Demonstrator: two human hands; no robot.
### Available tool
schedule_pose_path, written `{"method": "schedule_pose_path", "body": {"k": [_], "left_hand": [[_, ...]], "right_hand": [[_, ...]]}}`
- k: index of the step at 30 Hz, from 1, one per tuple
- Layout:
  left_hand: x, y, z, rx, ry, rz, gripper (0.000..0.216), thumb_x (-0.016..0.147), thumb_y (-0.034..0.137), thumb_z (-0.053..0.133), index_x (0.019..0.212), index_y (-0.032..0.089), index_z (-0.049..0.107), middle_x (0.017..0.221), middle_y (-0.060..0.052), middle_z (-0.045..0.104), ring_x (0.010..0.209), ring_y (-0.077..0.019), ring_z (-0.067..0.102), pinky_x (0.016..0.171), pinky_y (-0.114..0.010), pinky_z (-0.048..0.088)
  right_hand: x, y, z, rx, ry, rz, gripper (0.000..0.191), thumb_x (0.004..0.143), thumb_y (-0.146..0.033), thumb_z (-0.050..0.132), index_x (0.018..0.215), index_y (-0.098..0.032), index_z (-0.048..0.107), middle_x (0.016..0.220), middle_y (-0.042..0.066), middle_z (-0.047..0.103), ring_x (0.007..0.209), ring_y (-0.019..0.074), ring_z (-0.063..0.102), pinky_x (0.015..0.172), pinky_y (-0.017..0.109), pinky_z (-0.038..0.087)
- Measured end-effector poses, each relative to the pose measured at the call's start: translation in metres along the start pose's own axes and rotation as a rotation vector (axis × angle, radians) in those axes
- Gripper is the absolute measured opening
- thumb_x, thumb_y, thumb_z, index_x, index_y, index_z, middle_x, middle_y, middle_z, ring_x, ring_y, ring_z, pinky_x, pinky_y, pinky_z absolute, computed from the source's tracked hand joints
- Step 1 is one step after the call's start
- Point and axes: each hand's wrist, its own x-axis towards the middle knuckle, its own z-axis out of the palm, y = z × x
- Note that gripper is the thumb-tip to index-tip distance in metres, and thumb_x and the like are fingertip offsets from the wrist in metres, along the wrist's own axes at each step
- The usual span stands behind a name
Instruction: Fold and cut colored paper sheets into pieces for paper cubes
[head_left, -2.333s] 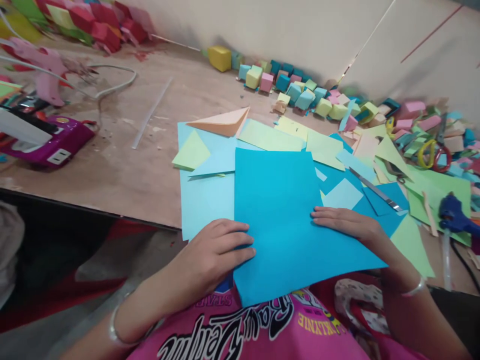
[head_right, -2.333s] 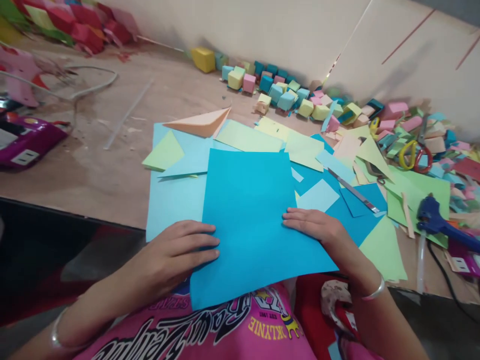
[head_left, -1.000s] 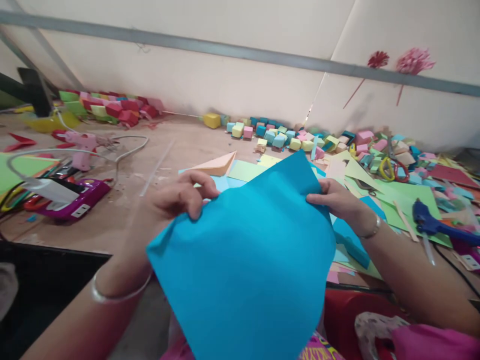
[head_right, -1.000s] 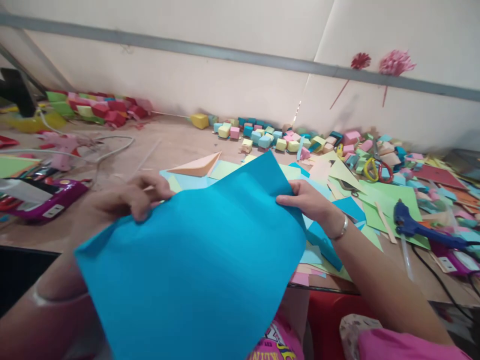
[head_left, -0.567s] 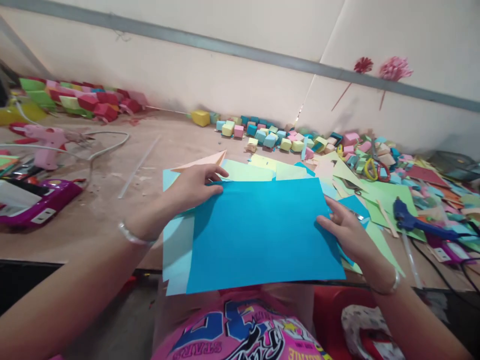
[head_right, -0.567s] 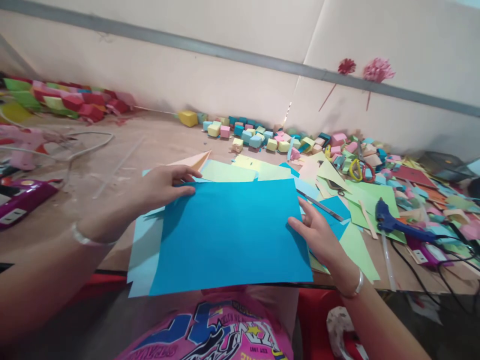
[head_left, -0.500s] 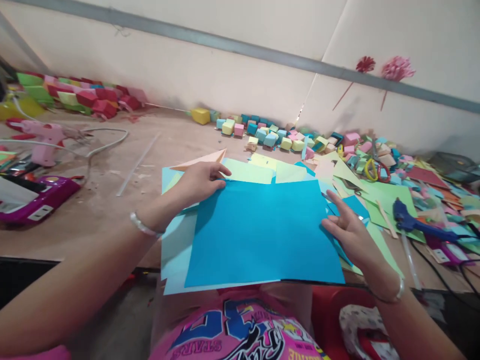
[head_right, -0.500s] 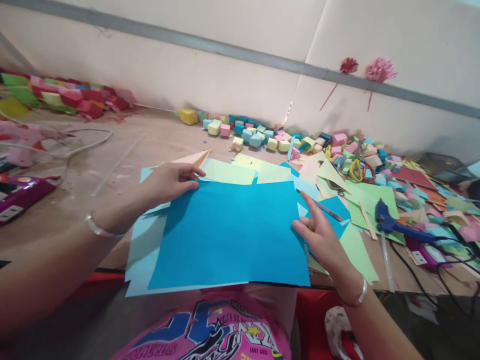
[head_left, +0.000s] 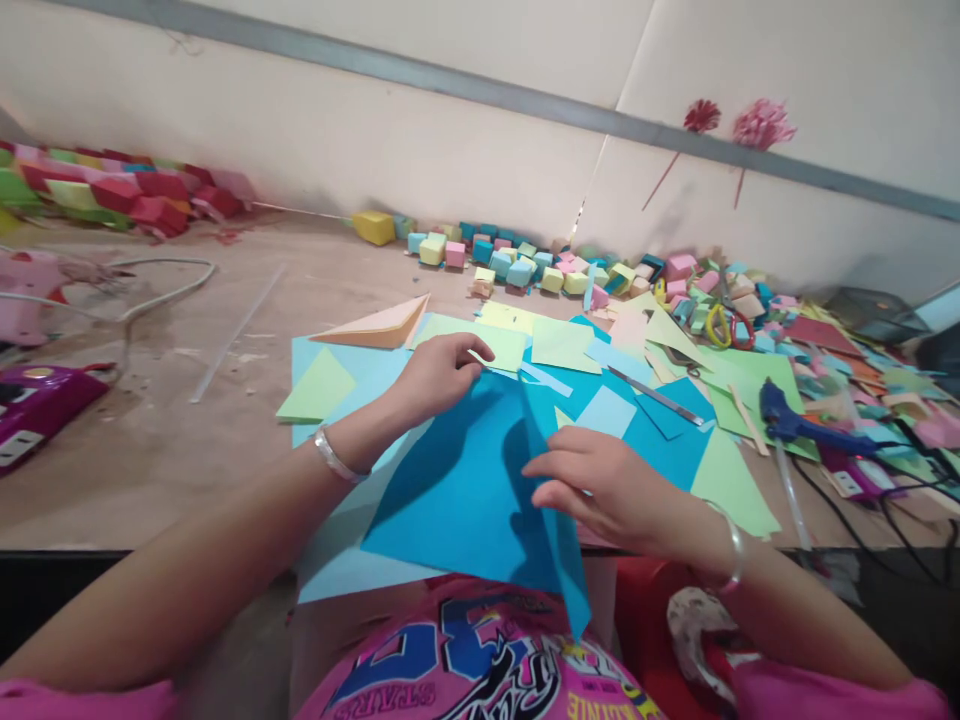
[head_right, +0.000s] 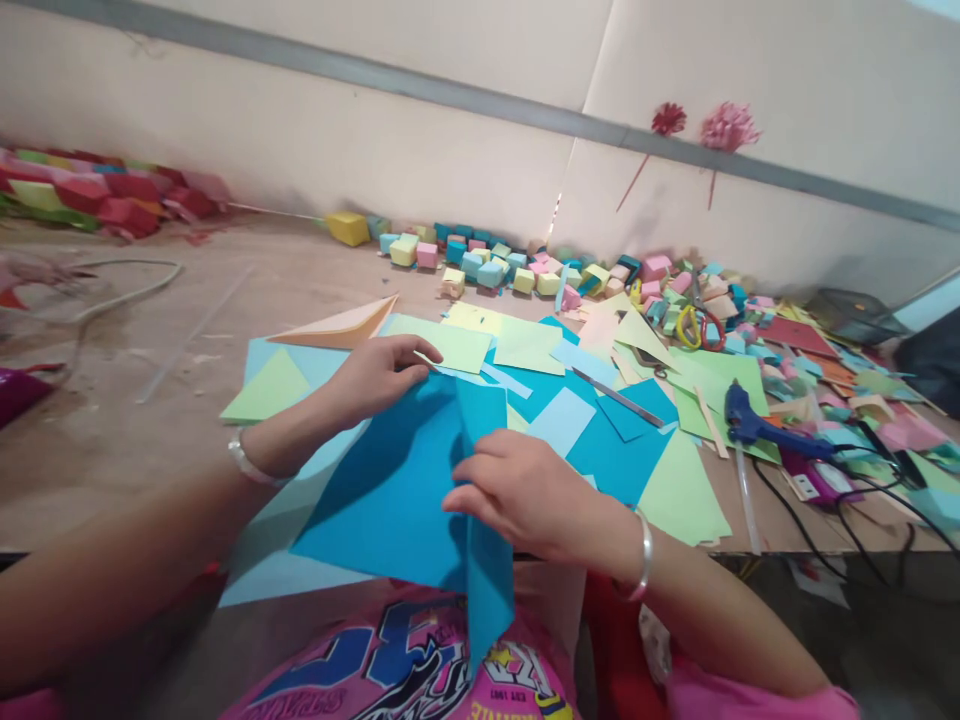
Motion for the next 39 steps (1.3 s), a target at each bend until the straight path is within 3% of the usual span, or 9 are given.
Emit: {"method": "schedule_pose_path", "body": {"k": [10, 18, 23, 27, 30, 32, 34, 37, 39], "left_hand": [[-0.030, 0.024, -0.003, -0.403, 0.097, -0.085, 0.029, 0.078, 0.021, 0.057, 0.107, 0.018, 0.055, 0.091, -0.006, 0.074, 0.079, -0.0175, 0.065, 0.063, -0.026, 0.044], [-0.045, 0.026, -0.001, -0.443, 0.110, 0.018, 0.037, 0.088, 0.049, 0.054, 0.109, 0.018, 0.054, 0.094, -0.008, 0.075, 0.097, -0.0223, 0.066, 0.083, -0.034, 0.046], [-0.053, 0.018, -0.003, -0.293, 0.095, 0.115, 0.044, 0.076, 0.022, 0.067, 0.118, 0.020, 0.052, 0.107, -0.006, 0.071, 0.105, -0.0227, 0.064, 0.086, -0.035, 0.047], [-0.056, 0.014, -0.010, -0.231, 0.132, 0.165, 0.044, 0.080, 0.013, 0.058, 0.122, 0.022, 0.052, 0.110, -0.005, 0.070, 0.107, -0.0219, 0.063, 0.083, -0.034, 0.047], [-0.060, 0.017, -0.018, -0.247, 0.112, 0.186, 0.047, 0.080, 0.014, 0.056, 0.126, 0.024, 0.050, 0.111, -0.004, 0.070, 0.096, -0.0209, 0.064, 0.071, -0.031, 0.047], [-0.062, 0.022, -0.023, -0.245, 0.096, 0.183, 0.049, 0.082, 0.014, 0.055, 0.129, 0.027, 0.049, 0.113, -0.003, 0.070, 0.082, -0.0182, 0.064, 0.061, -0.029, 0.044], [-0.065, 0.027, -0.025, -0.248, 0.082, 0.181, 0.050, 0.083, 0.014, 0.054, 0.130, 0.028, 0.048, 0.115, -0.003, 0.069, 0.077, -0.0165, 0.062, 0.057, -0.028, 0.042], [-0.067, 0.034, -0.025, -0.322, 0.064, 0.182, 0.048, 0.084, 0.016, 0.055, 0.130, 0.027, 0.046, 0.119, -0.005, 0.067, 0.093, -0.0202, 0.064, 0.059, -0.028, 0.043], [-0.067, 0.036, -0.025, -0.400, 0.073, 0.155, 0.047, 0.083, 0.019, 0.057, 0.128, 0.024, 0.046, 0.119, -0.008, 0.066, 0.105, -0.0237, 0.063, 0.062, -0.029, 0.045]], "right_hand": [[0.047, -0.023, 0.044, -0.344, -0.050, -0.038, 0.052, 0.097, -0.053, 0.039, 0.075, -0.013, 0.064, 0.073, 0.009, 0.061, 0.070, 0.0189, 0.051, 0.061, 0.033, 0.031], [0.064, -0.035, 0.062, -0.438, -0.008, -0.068, 0.049, 0.096, -0.051, 0.044, 0.077, -0.012, 0.065, 0.072, 0.011, 0.061, 0.072, 0.0226, 0.054, 0.059, 0.034, 0.030], [0.060, -0.034, 0.063, -0.414, 0.036, -0.100, 0.041, 0.097, -0.045, 0.047, 0.093, -0.011, 0.069, 0.081, 0.012, 0.063, 0.075, 0.0216, 0.053, 0.062, 0.035, 0.035], [0.044, -0.029, 0.042, -0.316, 0.259, -0.157, 0.030, 0.099, -0.036, 0.045, 0.115, -0.020, 0.064, 0.079, 0.005, 0.060, 0.072, 0.0177, 0.051, 0.064, 0.032, 0.041], [0.033, -0.009, 0.018, -0.283, 0.564, 0.019, 0.038, 0.094, -0.037, 0.054, 0.123, -0.013, 0.059, 0.106, 0.015, 0.061, 0.099, 0.0243, 0.054, 0.085, 0.040, 0.047], [0.029, 0.007, 0.005, -0.091, 0.645, 0.239, 0.050, 0.088, -0.043, 0.061, 0.129, -0.014, 0.055, 0.120, 0.017, 0.058, 0.111, 0.0278, 0.052, 0.090, 0.043, 0.047], [0.027, 0.020, -0.002, 0.289, 0.498, 0.428, 0.050, 0.087, -0.045, 0.061, 0.128, -0.017, 0.056, 0.113, 0.013, 0.063, 0.100, 0.0242, 0.059, 0.080, 0.038, 0.051], [0.028, 0.028, -0.002, 0.728, 0.314, 0.566, 0.032, 0.085, -0.041, 0.061, 0.107, -0.018, 0.067, 0.095, 0.007, 0.069, 0.082, 0.0178, 0.062, 0.070, 0.032, 0.051], [0.029, 0.028, 0.000, 0.783, 0.380, 0.577, 0.024, 0.081, -0.037, 0.065, 0.096, -0.018, 0.069, 0.093, 0.005, 0.070, 0.083, 0.0165, 0.062, 0.072, 0.030, 0.050]]}}
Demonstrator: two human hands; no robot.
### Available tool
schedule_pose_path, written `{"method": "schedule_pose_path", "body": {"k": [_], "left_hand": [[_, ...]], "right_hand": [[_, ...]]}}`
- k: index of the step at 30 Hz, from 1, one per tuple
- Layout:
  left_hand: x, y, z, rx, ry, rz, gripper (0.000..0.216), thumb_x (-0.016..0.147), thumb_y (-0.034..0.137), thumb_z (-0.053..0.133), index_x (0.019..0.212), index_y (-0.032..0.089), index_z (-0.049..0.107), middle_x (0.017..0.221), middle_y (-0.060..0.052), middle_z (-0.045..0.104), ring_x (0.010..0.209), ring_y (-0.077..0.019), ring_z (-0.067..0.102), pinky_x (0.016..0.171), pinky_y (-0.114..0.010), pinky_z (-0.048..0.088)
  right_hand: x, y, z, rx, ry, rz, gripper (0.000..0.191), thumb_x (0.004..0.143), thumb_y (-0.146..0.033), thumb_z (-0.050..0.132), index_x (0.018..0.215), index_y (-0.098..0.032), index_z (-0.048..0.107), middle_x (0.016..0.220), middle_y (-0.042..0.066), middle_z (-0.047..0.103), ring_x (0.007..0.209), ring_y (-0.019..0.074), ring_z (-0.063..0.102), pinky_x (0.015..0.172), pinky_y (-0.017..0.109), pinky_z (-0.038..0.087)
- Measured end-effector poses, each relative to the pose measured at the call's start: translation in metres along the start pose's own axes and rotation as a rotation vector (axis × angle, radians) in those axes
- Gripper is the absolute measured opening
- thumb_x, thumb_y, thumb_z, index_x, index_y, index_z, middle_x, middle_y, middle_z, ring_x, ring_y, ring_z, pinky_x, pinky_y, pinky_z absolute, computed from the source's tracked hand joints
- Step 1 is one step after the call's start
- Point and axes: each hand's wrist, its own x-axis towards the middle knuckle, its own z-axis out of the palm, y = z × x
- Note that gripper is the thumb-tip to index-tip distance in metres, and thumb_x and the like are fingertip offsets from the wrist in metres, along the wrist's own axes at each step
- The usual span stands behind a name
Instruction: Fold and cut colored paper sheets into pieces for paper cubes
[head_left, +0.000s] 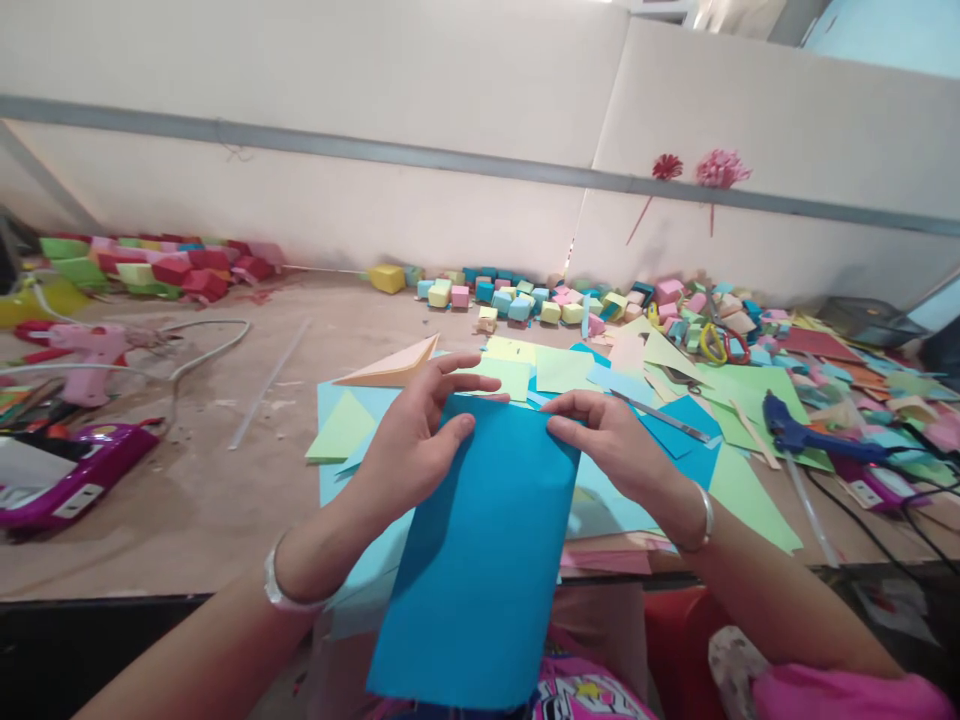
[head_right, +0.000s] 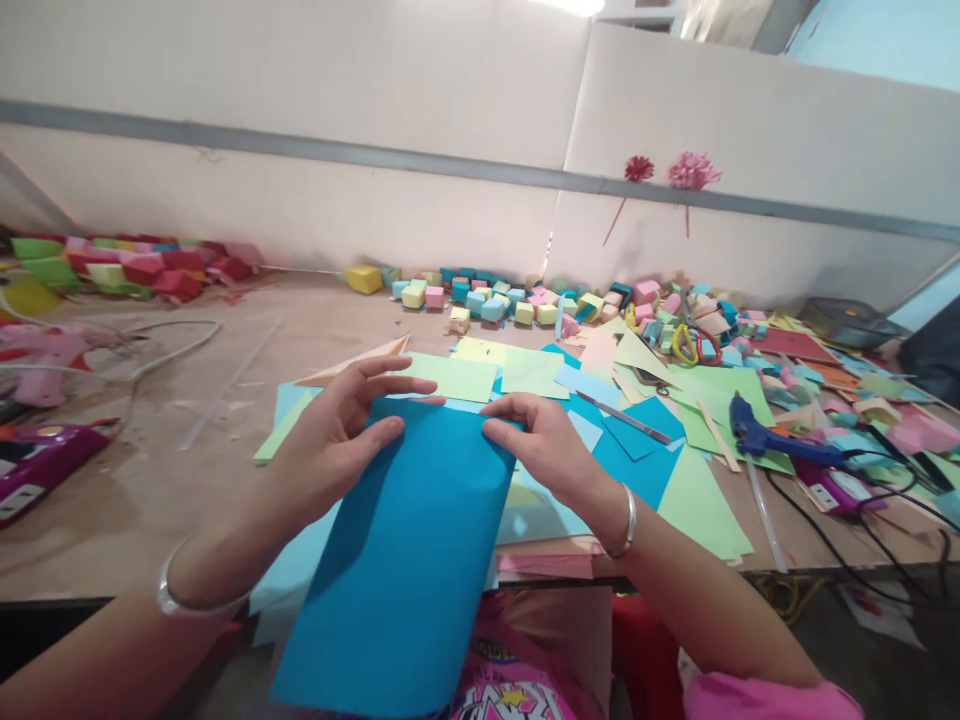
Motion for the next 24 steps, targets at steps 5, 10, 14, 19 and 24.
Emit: {"method": "schedule_pose_path", "body": {"k": [5, 10, 14, 19, 24], "left_hand": [[0.001, 0.002, -0.004, -0.055, 0.085, -0.073, 0.044, 0.080, 0.021, 0.061, 0.123, 0.021, 0.049, 0.117, -0.009, 0.067, 0.111, -0.0239, 0.061, 0.074, -0.032, 0.049], [0.000, 0.008, -0.008, -0.033, 0.076, -0.059, 0.044, 0.081, 0.022, 0.061, 0.124, 0.021, 0.050, 0.118, -0.010, 0.067, 0.113, -0.0243, 0.060, 0.073, -0.031, 0.050], [0.000, 0.014, -0.007, -0.022, 0.074, -0.053, 0.042, 0.082, 0.024, 0.062, 0.123, 0.021, 0.052, 0.119, -0.011, 0.067, 0.114, -0.0250, 0.060, 0.071, -0.030, 0.050], [0.004, 0.012, -0.010, -0.024, 0.076, -0.148, 0.042, 0.078, 0.032, 0.069, 0.118, 0.021, 0.061, 0.112, -0.009, 0.070, 0.099, -0.0229, 0.064, 0.067, -0.028, 0.050], [0.009, 0.006, -0.015, -0.015, 0.127, -0.223, 0.030, 0.068, 0.034, 0.078, 0.092, 0.018, 0.072, 0.076, -0.003, 0.071, 0.065, -0.0161, 0.061, 0.055, -0.026, 0.046]], "right_hand": [[-0.001, -0.003, 0.000, -0.060, 0.156, -0.129, 0.020, 0.077, -0.032, 0.069, 0.091, -0.018, 0.070, 0.093, 0.005, 0.071, 0.085, 0.0171, 0.063, 0.073, 0.031, 0.050], [0.001, -0.003, -0.003, -0.136, 0.195, -0.194, 0.022, 0.076, -0.035, 0.071, 0.090, -0.018, 0.071, 0.093, 0.007, 0.072, 0.087, 0.0199, 0.066, 0.070, 0.032, 0.052], [0.002, -0.004, -0.006, -0.127, 0.187, -0.193, 0.024, 0.075, -0.037, 0.072, 0.090, -0.018, 0.072, 0.089, 0.007, 0.073, 0.082, 0.0196, 0.067, 0.068, 0.032, 0.053], [0.001, -0.012, -0.009, -0.140, 0.194, -0.201, 0.022, 0.075, -0.036, 0.073, 0.088, -0.018, 0.072, 0.087, 0.006, 0.073, 0.080, 0.0183, 0.067, 0.069, 0.031, 0.054], [0.001, -0.012, -0.011, -0.128, 0.178, -0.209, 0.024, 0.074, -0.037, 0.074, 0.089, -0.018, 0.072, 0.089, 0.007, 0.073, 0.081, 0.0189, 0.067, 0.069, 0.031, 0.055]]}}
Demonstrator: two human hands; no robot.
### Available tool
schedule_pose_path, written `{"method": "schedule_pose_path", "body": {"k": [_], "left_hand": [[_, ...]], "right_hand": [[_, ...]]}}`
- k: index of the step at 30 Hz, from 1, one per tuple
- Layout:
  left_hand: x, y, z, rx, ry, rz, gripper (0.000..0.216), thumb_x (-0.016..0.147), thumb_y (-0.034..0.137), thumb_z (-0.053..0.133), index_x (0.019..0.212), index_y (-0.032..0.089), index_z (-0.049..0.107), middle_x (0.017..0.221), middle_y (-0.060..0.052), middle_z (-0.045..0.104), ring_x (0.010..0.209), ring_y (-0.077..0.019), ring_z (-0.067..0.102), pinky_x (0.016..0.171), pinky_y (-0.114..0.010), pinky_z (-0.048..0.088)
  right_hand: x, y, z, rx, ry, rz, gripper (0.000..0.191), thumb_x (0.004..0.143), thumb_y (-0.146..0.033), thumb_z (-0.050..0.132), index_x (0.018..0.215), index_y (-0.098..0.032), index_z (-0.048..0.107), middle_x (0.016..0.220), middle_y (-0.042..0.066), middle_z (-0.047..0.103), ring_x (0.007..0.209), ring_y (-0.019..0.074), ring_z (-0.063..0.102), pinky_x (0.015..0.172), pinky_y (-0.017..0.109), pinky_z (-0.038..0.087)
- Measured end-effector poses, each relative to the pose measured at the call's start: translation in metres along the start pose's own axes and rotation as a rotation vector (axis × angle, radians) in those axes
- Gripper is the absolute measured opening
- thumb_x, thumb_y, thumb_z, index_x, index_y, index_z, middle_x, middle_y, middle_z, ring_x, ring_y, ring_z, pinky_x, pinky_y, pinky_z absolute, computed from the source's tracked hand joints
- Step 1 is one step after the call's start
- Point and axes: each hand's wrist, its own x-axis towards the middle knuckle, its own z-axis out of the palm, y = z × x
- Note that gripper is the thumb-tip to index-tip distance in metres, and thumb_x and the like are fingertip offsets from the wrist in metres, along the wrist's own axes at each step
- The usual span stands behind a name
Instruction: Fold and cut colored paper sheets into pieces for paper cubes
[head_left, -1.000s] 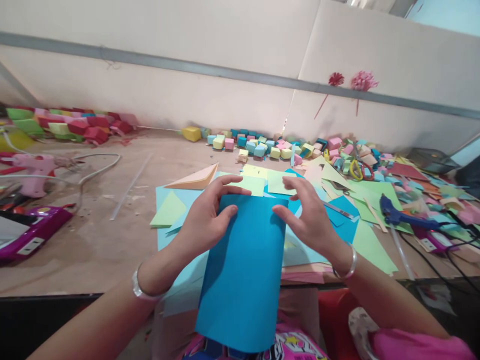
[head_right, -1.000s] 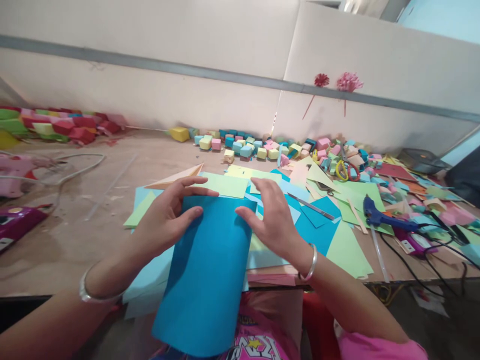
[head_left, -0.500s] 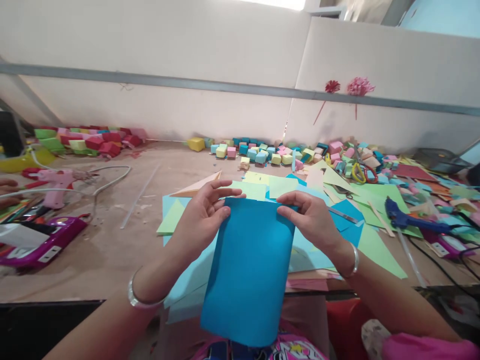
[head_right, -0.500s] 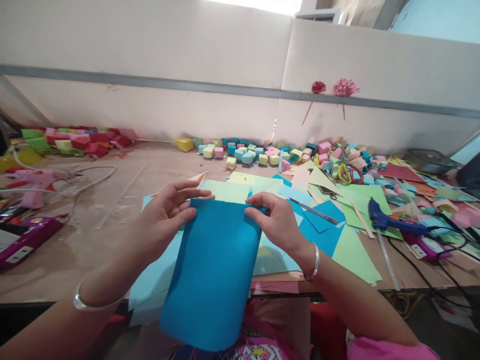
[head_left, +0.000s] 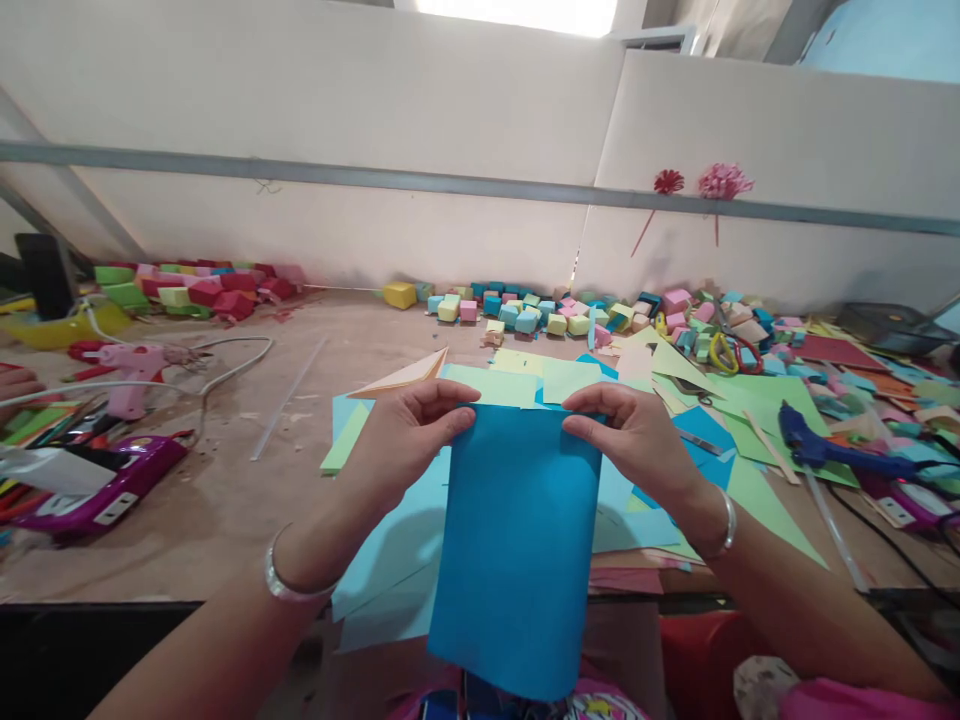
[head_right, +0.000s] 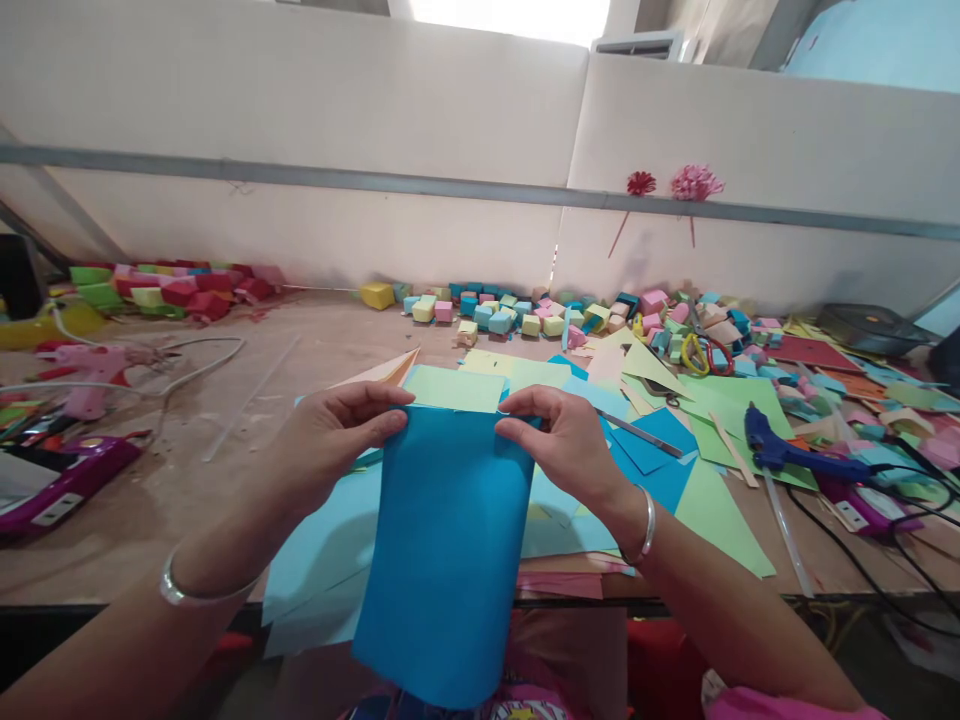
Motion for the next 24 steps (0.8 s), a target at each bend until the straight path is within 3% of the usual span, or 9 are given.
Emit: {"method": "schedule_pose_path", "body": {"k": [7, 12, 18, 24], "left_hand": [[0.003, -0.001, -0.002, 0.199, 0.115, 0.133, 0.026, 0.071, 0.033, 0.075, 0.094, 0.021, 0.075, 0.080, -0.002, 0.073, 0.071, -0.0178, 0.064, 0.064, -0.029, 0.050], [0.013, -0.005, -0.004, 0.244, 0.056, 0.189, 0.031, 0.074, 0.035, 0.072, 0.101, 0.020, 0.073, 0.075, -0.002, 0.071, 0.064, -0.0152, 0.060, 0.057, -0.026, 0.046], [0.020, 0.003, 0.012, 0.306, -0.073, 0.226, 0.036, 0.076, 0.031, 0.068, 0.109, 0.019, 0.068, 0.070, -0.001, 0.070, 0.068, -0.0175, 0.064, 0.059, -0.026, 0.047], [0.024, 0.005, 0.019, 0.253, -0.100, 0.158, 0.052, 0.070, 0.036, 0.074, 0.118, 0.019, 0.064, 0.074, -0.002, 0.071, 0.071, -0.0201, 0.066, 0.061, -0.029, 0.049]], "right_hand": [[0.005, 0.005, -0.004, 0.120, -0.097, 0.114, 0.028, 0.075, -0.038, 0.072, 0.091, -0.015, 0.071, 0.074, 0.004, 0.070, 0.061, 0.0133, 0.062, 0.053, 0.026, 0.053], [0.013, 0.016, -0.011, 0.030, -0.159, 0.089, 0.028, 0.076, -0.041, 0.070, 0.087, -0.015, 0.072, 0.066, 0.003, 0.067, 0.054, 0.0116, 0.057, 0.051, 0.026, 0.051], [0.025, 0.006, -0.002, -0.317, -0.366, -0.185, 0.025, 0.087, -0.038, 0.060, 0.094, -0.018, 0.073, 0.085, 0.005, 0.072, 0.070, 0.0137, 0.060, 0.062, 0.026, 0.044], [0.036, -0.007, 0.007, -0.419, -0.254, -0.337, 0.024, 0.089, -0.031, 0.055, 0.074, -0.016, 0.066, 0.067, 0.001, 0.062, 0.061, 0.0114, 0.050, 0.060, 0.024, 0.035]]}}
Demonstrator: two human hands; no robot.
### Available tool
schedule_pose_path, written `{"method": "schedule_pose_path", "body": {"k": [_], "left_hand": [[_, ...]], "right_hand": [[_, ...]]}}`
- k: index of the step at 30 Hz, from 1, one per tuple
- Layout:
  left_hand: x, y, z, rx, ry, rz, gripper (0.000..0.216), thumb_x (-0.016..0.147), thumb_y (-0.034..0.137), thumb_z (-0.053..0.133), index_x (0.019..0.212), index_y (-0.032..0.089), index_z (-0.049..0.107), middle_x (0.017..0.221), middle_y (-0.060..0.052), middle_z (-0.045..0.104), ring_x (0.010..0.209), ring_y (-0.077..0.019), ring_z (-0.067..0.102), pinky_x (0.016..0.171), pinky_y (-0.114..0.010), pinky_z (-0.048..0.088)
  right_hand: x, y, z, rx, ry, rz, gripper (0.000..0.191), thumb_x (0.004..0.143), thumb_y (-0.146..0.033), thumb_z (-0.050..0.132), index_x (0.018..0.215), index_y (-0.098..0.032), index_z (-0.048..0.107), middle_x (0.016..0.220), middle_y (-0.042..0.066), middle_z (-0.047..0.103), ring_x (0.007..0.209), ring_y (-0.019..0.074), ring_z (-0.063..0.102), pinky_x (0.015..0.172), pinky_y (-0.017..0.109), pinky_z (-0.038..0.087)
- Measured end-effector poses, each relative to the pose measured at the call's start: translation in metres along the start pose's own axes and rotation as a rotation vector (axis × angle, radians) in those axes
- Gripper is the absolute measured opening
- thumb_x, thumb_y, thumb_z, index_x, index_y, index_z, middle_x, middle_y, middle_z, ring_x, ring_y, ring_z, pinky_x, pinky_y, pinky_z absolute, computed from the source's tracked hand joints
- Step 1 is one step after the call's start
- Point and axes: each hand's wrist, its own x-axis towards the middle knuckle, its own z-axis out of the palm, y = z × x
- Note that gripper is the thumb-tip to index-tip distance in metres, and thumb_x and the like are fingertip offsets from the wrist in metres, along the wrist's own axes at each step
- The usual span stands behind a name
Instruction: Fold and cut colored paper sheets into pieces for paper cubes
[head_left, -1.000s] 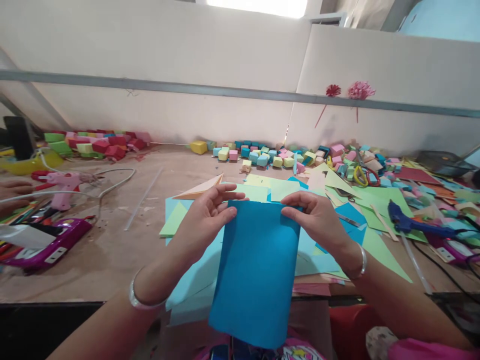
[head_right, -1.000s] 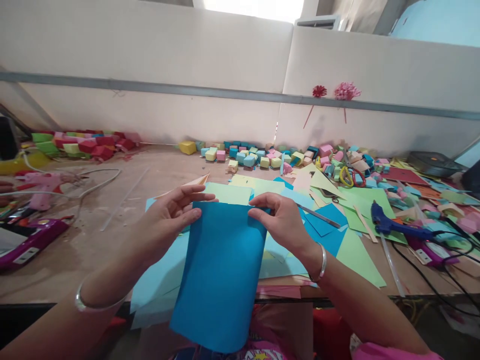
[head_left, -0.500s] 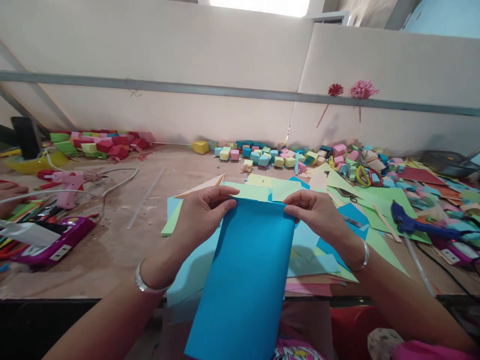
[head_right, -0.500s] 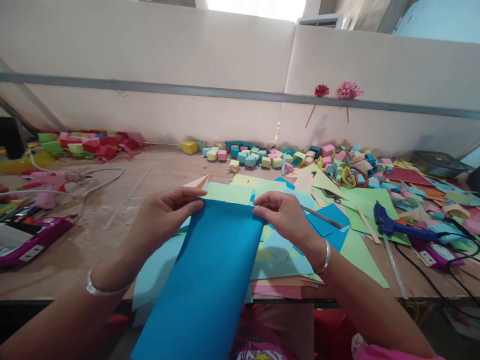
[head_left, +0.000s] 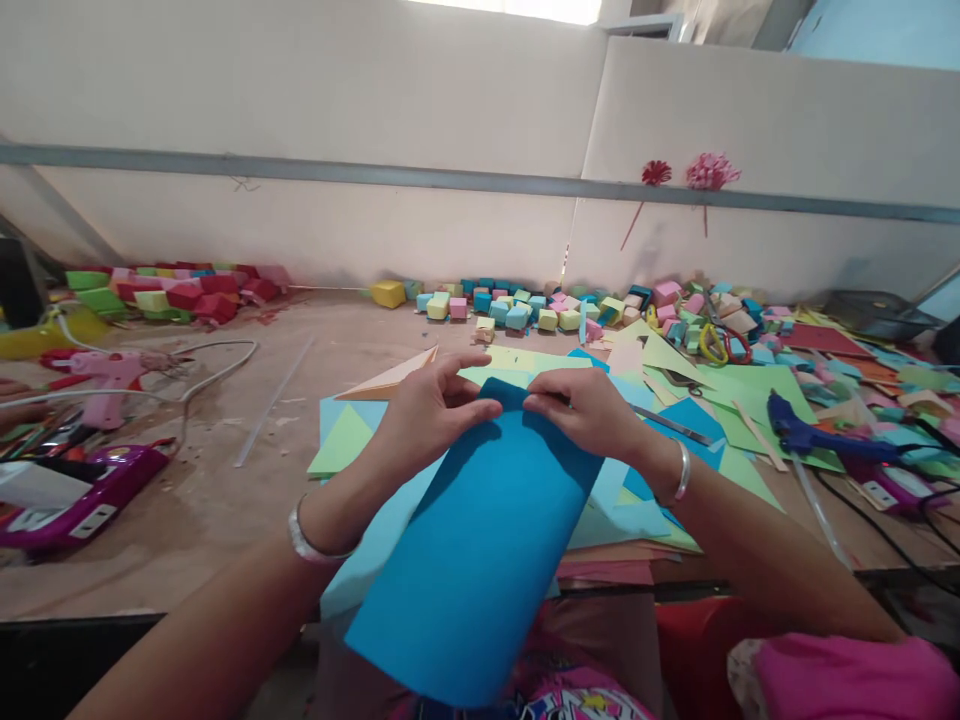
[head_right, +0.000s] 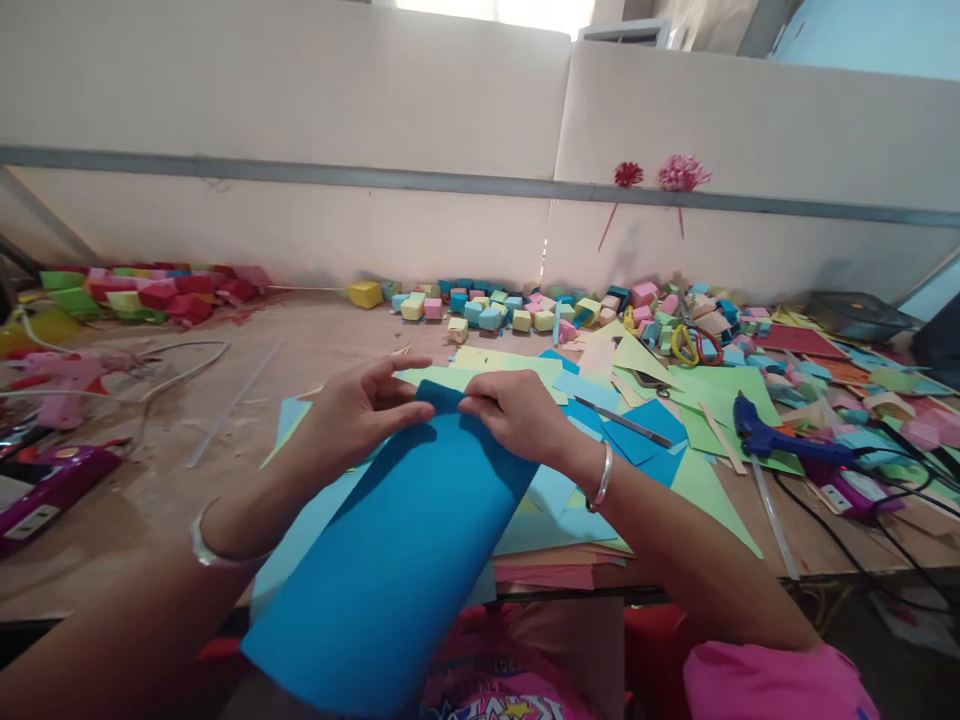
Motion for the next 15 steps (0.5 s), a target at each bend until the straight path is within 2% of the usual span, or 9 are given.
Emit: {"method": "schedule_pose_path", "body": {"k": [4, 7, 12, 15], "left_hand": [[-0.006, -0.017, -0.010, -0.074, -0.151, -0.151, 0.027, 0.067, 0.038, 0.075, 0.087, 0.020, 0.072, 0.072, -0.003, 0.071, 0.067, -0.0202, 0.064, 0.059, -0.030, 0.050], [-0.012, -0.029, -0.016, -0.036, -0.239, -0.194, 0.023, 0.074, 0.043, 0.068, 0.076, 0.020, 0.072, 0.067, -0.002, 0.067, 0.060, -0.0182, 0.059, 0.053, -0.028, 0.046], [-0.012, -0.042, -0.024, 0.011, -0.189, -0.184, 0.025, 0.076, 0.042, 0.065, 0.073, 0.019, 0.072, 0.059, 0.000, 0.058, 0.053, -0.0142, 0.049, 0.049, -0.025, 0.037], [-0.006, -0.047, -0.026, 0.009, -0.137, -0.194, 0.028, 0.078, 0.044, 0.062, 0.068, 0.019, 0.069, 0.052, 0.002, 0.049, 0.048, -0.0123, 0.042, 0.046, -0.024, 0.031]], "right_hand": [[-0.005, 0.016, -0.006, 0.003, 0.161, 0.113, 0.027, 0.087, -0.038, 0.054, 0.070, -0.018, 0.063, 0.061, 0.000, 0.055, 0.060, 0.0131, 0.047, 0.060, 0.026, 0.035], [-0.010, 0.031, -0.007, 0.049, 0.279, 0.207, 0.026, 0.085, -0.040, 0.055, 0.072, -0.019, 0.061, 0.064, 0.001, 0.055, 0.063, 0.0145, 0.047, 0.061, 0.027, 0.036], [-0.015, 0.057, -0.002, 0.148, 0.373, 0.307, 0.027, 0.084, -0.041, 0.055, 0.069, -0.018, 0.057, 0.062, -0.001, 0.044, 0.062, 0.0131, 0.040, 0.058, 0.027, 0.031], [-0.016, 0.071, 0.004, 0.162, 0.389, 0.345, 0.029, 0.083, -0.043, 0.054, 0.068, -0.019, 0.054, 0.063, -0.002, 0.043, 0.063, 0.0132, 0.040, 0.058, 0.027, 0.031]]}}
